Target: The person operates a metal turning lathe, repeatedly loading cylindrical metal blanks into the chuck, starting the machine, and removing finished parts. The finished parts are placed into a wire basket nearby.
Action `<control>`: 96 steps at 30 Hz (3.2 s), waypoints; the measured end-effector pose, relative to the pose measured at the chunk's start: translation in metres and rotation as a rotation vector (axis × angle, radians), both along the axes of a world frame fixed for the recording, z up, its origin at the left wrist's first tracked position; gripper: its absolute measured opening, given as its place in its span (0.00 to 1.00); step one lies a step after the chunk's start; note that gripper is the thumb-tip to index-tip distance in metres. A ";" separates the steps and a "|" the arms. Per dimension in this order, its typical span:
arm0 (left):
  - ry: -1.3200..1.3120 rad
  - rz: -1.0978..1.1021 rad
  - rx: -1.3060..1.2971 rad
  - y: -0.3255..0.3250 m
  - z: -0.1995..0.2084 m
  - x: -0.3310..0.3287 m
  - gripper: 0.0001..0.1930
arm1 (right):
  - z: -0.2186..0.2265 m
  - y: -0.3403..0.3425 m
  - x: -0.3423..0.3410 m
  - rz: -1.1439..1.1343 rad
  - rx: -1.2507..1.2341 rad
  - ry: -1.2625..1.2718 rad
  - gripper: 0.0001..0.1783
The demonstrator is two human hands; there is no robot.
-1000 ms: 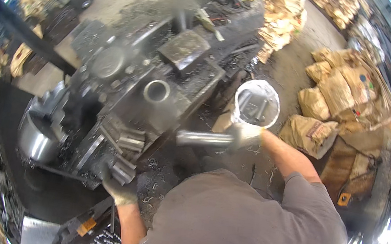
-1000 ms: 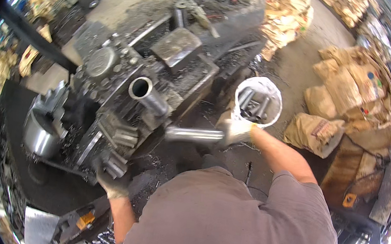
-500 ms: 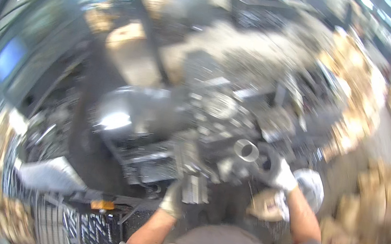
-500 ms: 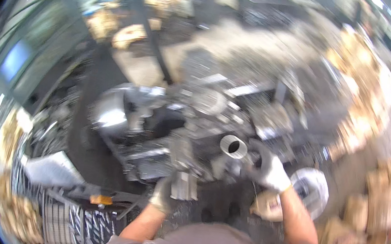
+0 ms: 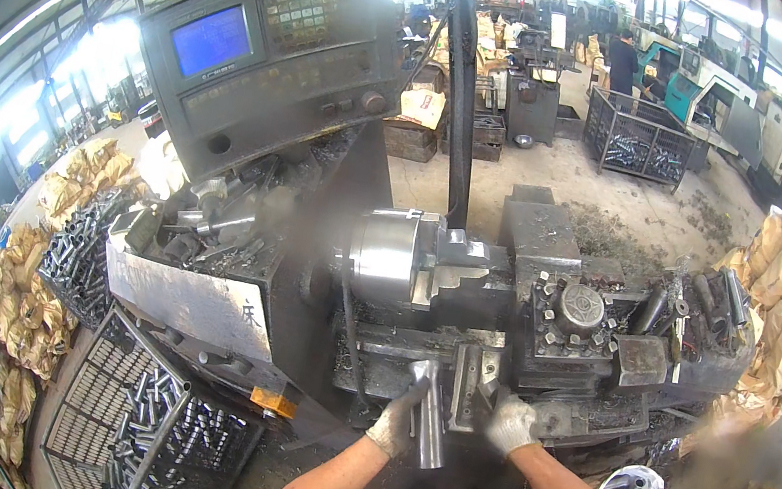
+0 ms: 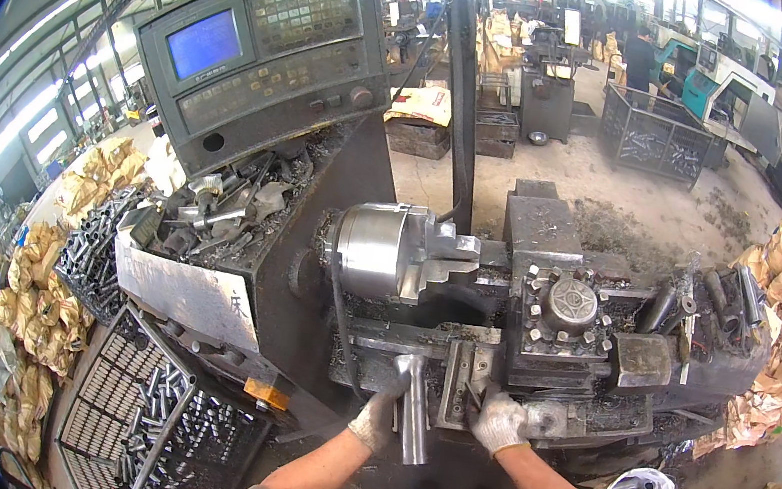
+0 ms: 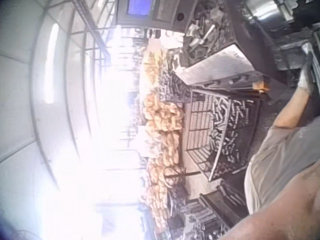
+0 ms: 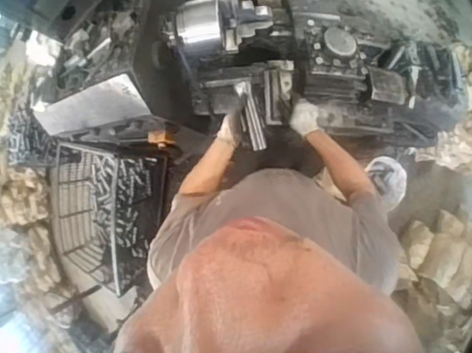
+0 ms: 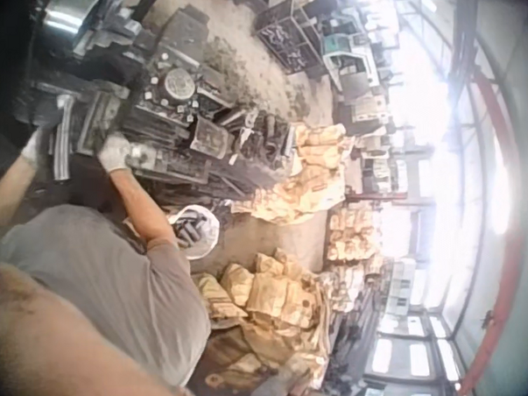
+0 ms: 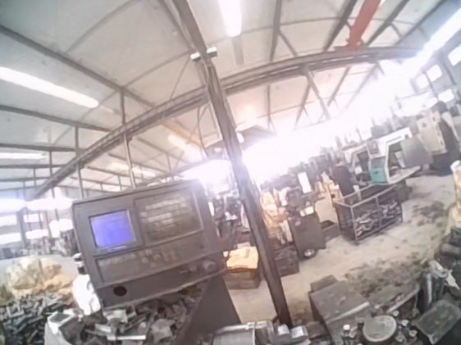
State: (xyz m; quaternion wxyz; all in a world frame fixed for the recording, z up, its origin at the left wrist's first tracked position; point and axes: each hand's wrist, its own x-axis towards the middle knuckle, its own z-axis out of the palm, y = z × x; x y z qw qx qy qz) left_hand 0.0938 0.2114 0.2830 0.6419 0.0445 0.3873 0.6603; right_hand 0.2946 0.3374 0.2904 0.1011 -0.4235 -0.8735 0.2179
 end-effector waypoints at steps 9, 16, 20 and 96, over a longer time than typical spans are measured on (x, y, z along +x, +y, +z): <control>-0.026 0.248 0.167 0.018 0.026 -0.021 0.28 | 0.084 0.039 -0.021 0.092 -0.630 0.432 0.36; 0.535 0.149 0.652 0.067 0.133 0.011 0.49 | 0.144 0.050 -0.044 0.228 -0.572 0.490 0.45; 0.646 0.290 0.426 0.048 0.076 -0.036 0.34 | 0.239 0.128 -0.047 0.447 0.011 0.256 0.41; 0.526 0.870 -1.741 -0.460 -0.133 0.261 0.21 | -0.016 -0.155 -0.067 0.964 -0.828 -0.074 0.18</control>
